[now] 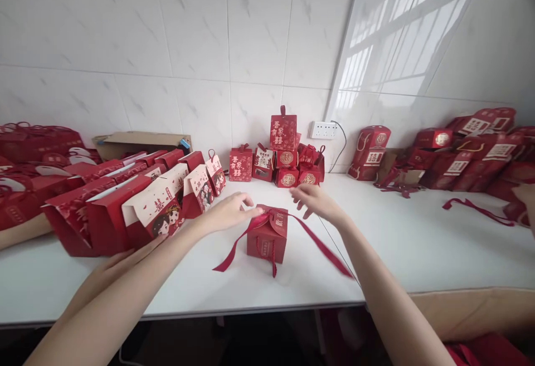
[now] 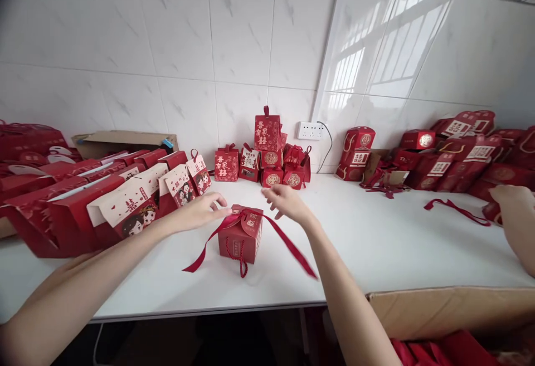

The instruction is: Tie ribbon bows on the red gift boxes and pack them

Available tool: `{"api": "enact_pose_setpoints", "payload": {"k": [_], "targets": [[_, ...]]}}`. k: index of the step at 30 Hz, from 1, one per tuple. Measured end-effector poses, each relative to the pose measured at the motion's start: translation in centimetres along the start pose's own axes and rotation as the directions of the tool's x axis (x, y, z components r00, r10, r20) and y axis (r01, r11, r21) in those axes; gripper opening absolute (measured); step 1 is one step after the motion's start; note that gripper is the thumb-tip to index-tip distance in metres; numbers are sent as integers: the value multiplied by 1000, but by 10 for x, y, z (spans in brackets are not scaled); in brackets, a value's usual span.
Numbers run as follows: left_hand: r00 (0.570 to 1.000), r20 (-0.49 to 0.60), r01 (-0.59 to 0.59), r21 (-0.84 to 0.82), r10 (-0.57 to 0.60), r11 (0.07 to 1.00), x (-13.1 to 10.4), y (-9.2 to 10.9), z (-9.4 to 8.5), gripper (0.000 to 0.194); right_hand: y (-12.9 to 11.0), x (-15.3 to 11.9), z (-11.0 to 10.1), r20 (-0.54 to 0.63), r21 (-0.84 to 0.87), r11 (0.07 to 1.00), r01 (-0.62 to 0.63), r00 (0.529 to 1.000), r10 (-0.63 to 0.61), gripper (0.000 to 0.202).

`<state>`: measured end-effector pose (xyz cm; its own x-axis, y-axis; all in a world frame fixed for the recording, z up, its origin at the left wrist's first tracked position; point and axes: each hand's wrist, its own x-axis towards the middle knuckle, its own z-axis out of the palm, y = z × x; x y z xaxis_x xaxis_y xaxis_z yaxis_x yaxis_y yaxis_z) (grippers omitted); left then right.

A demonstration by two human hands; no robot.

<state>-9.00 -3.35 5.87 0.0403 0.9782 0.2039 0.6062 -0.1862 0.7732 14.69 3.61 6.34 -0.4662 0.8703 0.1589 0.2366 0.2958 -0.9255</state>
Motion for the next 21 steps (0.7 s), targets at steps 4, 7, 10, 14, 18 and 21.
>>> {"api": "enact_pose_setpoints", "payload": {"k": [4,7,10,14,18,21], "targets": [[998,62,-29,191,18,981,-7,-9,25,33,22,-1,27,142,-255,963,-91,981,130,43],[991,136,-20,248,-14,968,-8,-12,19,28,25,-9,31,172,-171,973,-157,967,186,38],[982,188,-32,314,-29,949,-6,-13,10,22,18,-19,32,229,-129,969,-211,944,236,31],[993,120,-67,466,11,882,-5,-8,9,15,5,-34,40,252,-129,970,-206,939,233,29],[988,15,-139,493,152,859,-7,5,15,13,-3,-49,47,239,-149,967,-205,942,237,25],[977,-20,-182,460,214,869,-7,13,16,12,-3,-56,44,272,-221,959,-175,934,233,33]]}}
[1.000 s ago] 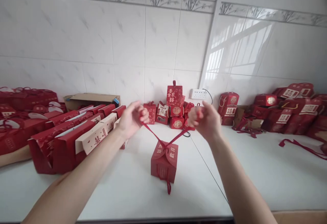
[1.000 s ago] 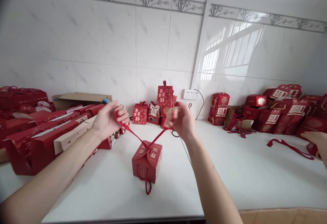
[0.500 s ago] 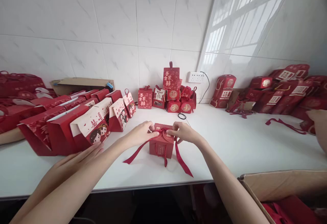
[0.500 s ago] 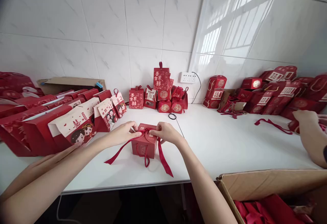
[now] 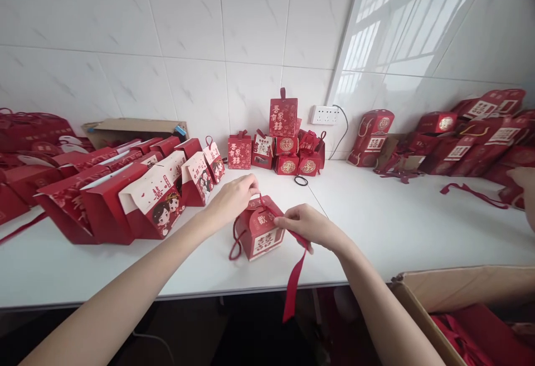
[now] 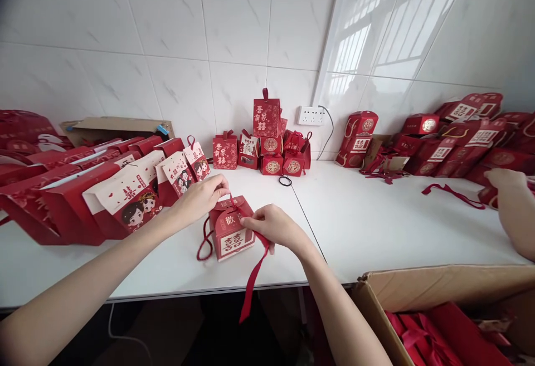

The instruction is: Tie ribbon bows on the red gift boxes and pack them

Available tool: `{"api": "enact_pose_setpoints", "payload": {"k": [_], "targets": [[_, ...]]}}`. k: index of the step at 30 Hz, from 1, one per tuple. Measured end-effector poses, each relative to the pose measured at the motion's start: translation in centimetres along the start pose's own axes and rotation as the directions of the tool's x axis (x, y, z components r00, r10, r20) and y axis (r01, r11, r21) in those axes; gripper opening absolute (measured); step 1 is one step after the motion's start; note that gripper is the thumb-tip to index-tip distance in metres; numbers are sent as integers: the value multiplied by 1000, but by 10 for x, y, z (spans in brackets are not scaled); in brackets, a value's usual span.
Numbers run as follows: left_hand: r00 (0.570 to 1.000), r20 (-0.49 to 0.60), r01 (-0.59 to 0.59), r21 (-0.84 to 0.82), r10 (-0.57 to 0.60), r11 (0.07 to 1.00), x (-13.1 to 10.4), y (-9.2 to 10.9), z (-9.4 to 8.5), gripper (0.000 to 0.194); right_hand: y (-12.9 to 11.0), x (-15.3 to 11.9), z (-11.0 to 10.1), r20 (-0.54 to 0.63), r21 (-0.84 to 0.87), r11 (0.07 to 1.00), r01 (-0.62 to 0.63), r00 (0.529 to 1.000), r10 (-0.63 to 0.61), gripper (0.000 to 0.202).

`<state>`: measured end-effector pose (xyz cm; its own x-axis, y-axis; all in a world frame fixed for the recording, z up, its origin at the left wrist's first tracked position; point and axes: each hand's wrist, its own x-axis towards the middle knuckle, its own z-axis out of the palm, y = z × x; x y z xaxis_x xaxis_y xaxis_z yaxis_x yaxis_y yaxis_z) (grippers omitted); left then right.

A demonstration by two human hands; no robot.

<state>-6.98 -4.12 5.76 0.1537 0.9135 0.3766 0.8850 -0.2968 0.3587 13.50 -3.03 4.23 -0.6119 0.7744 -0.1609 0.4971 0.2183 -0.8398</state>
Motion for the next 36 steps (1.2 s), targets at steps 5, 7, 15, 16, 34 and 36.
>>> {"api": "enact_pose_setpoints", "payload": {"k": [5,7,15,16,34,36], "targets": [[990,130,79,-181,-56,980,0,-5,-10,19,8,-1,-9,45,12,1000,8,999,-9,47],[970,231,136,-254,-77,958,-2,-10,-17,27,12,0,-13,13,62,998,14,1000,-15,49],[756,627,431,-262,-187,863,-14,-21,-28,45,19,5,-20,22,219,974,55,998,-61,46],[744,652,448,-319,-150,835,-16,-23,-25,46,21,5,-20,31,213,976,55,998,-63,45],[783,622,506,-621,-17,599,-46,-25,2,38,35,-8,-26,34,8,998,61,998,-61,43],[719,695,581,-594,-8,556,-48,-25,-2,39,34,-13,-31,41,-43,998,54,998,-52,45]]}}
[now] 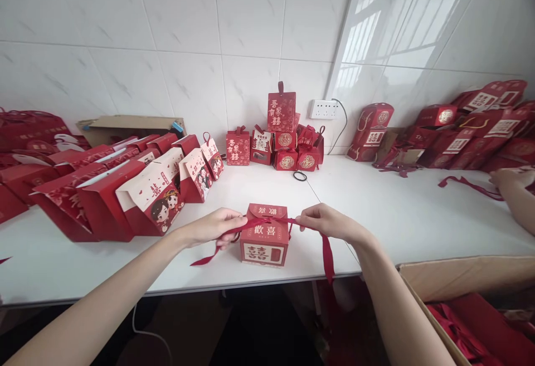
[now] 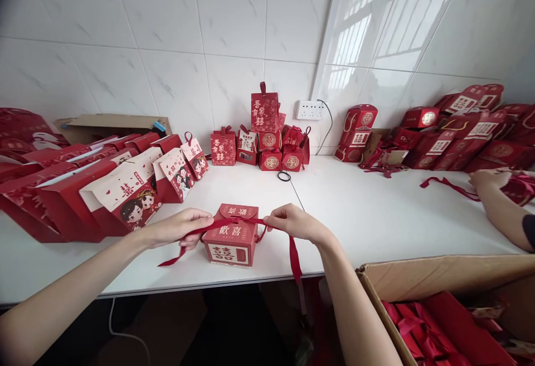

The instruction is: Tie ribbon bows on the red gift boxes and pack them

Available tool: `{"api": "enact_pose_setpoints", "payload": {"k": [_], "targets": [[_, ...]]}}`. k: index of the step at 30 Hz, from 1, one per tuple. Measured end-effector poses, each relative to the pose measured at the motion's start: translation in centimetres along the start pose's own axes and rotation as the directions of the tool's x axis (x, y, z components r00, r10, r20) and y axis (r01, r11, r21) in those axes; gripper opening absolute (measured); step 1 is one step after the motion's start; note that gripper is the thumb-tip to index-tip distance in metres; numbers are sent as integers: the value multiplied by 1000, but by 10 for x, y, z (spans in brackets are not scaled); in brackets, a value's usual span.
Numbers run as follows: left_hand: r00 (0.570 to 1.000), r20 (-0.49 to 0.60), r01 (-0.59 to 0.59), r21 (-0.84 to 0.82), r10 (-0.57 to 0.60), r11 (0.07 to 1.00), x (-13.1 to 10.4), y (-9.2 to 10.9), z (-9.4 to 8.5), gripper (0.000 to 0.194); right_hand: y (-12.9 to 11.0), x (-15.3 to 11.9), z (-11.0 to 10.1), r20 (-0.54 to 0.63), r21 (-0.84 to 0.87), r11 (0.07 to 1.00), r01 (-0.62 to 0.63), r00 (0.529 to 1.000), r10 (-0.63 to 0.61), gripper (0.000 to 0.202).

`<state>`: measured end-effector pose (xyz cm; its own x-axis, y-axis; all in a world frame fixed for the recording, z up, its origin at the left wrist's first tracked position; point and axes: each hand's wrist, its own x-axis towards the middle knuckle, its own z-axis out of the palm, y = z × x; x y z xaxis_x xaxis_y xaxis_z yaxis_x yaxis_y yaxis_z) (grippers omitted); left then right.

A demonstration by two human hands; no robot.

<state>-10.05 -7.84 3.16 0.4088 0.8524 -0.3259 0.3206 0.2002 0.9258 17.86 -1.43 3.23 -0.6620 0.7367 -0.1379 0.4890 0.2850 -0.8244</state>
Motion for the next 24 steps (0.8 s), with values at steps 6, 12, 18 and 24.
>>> {"api": "enact_pose_setpoints", "payload": {"k": [6,12,18,24], "targets": [[998,-63,2,21,-1,1000,-12,2,-15,39,5,-9,-13,26,151,986,67,997,-71,43],[996,-87,36,123,-26,992,-15,13,-11,31,2,-3,-1,185,197,976,97,973,-135,40],[989,-134,-32,203,60,979,-7,13,0,43,4,4,14,134,181,983,15,990,-40,45],[993,-86,-73,148,86,986,0,-2,2,43,10,5,13,104,176,981,-76,993,59,46]]}}
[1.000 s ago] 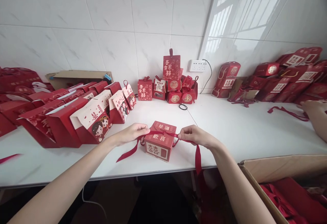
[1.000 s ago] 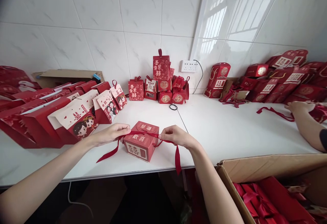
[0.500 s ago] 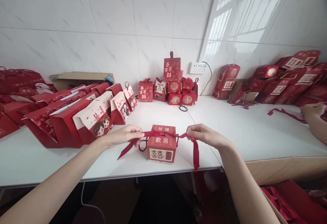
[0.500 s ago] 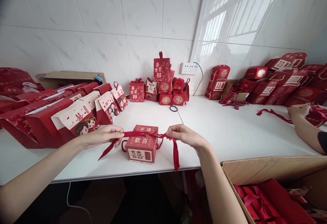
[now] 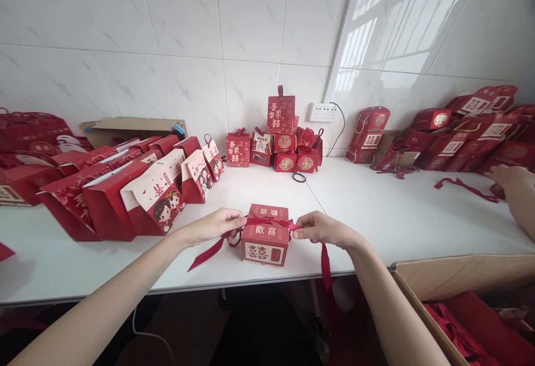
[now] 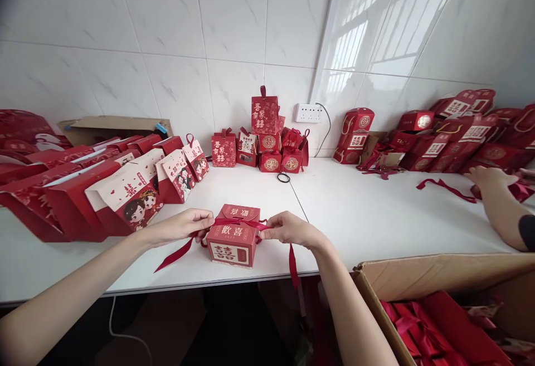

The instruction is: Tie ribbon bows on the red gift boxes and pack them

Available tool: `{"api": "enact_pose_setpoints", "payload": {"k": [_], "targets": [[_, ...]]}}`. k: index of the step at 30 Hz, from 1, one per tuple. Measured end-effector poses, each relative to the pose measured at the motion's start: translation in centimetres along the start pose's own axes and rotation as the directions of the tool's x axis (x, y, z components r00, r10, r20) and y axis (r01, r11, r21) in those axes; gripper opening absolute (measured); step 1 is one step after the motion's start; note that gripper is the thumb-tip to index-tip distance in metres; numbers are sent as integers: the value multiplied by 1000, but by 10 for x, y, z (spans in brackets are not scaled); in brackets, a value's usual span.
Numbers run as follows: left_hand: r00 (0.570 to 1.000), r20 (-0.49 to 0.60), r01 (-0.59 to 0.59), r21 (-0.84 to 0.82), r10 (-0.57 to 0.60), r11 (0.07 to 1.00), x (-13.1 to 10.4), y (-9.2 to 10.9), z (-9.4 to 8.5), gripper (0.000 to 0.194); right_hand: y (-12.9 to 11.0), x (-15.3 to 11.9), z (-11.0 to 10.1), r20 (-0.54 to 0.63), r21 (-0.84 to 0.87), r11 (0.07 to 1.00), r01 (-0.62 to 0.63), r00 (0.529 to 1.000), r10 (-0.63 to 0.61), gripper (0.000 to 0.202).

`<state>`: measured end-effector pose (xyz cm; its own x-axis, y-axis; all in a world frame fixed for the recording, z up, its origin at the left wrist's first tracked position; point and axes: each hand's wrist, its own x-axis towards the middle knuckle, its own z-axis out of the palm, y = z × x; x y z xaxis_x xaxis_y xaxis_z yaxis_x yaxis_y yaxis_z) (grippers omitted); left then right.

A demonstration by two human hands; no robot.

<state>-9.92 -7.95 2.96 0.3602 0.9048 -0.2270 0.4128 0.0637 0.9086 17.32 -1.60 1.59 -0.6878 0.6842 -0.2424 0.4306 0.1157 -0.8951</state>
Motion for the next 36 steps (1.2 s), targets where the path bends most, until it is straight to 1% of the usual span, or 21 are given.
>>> {"api": "enact_pose_setpoints", "payload": {"k": [2,4,6,9,13,16,18,21,23,25,28,30,33,35,36], "targets": [[1000,-5,0,-112,-1,994,-1,-1,5,41,-2,-2,-1,-27,3,999,44,999,-44,45],[999,-35,7,-183,-13,983,-4,0,10,38,-6,-5,0,-100,32,993,117,989,-113,45],[998,-57,0,-208,-13,978,-8,3,13,35,-12,-8,2,-163,68,975,212,966,-199,45],[998,-59,-16,-194,5,981,-10,6,15,33,-23,-8,8,-199,94,940,327,932,-304,40],[996,-86,3,-84,-10,996,-9,15,11,29,-35,2,20,-207,99,916,388,909,-363,32],[994,-113,10,16,-9,1000,-10,25,9,27,-41,11,29,-217,-36,915,402,891,-400,29],[992,-129,15,86,-4,996,-10,31,8,27,-42,15,35,-266,-145,908,392,869,-417,25],[985,-158,-23,245,64,969,-9,35,7,29,-42,18,41,-320,-240,885,399,828,-460,22],[979,-158,-67,346,129,936,-5,36,6,28,-40,19,42,-298,-278,861,426,814,-499,22],[975,-149,-95,394,166,914,-1,35,6,25,-38,19,43,-272,-299,845,443,810,-520,23],[967,-164,-112,415,196,903,0,37,6,22,-37,20,43,-301,-281,866,415,818,-490,21],[963,-147,-136,455,225,880,-3,41,7,21,-37,20,44,-342,-230,893,388,827,-447,17],[973,-93,-122,572,212,811,-10,47,9,20,-35,21,46,-403,-133,914,383,822,-403,7],[971,-112,-90,648,211,757,-14,49,10,19,-33,21,47,-444,-82,921,381,813,-377,13],[964,-128,-86,679,232,730,-15,50,11,18,-33,21,47,-458,-65,924,376,812,-362,16]]}}
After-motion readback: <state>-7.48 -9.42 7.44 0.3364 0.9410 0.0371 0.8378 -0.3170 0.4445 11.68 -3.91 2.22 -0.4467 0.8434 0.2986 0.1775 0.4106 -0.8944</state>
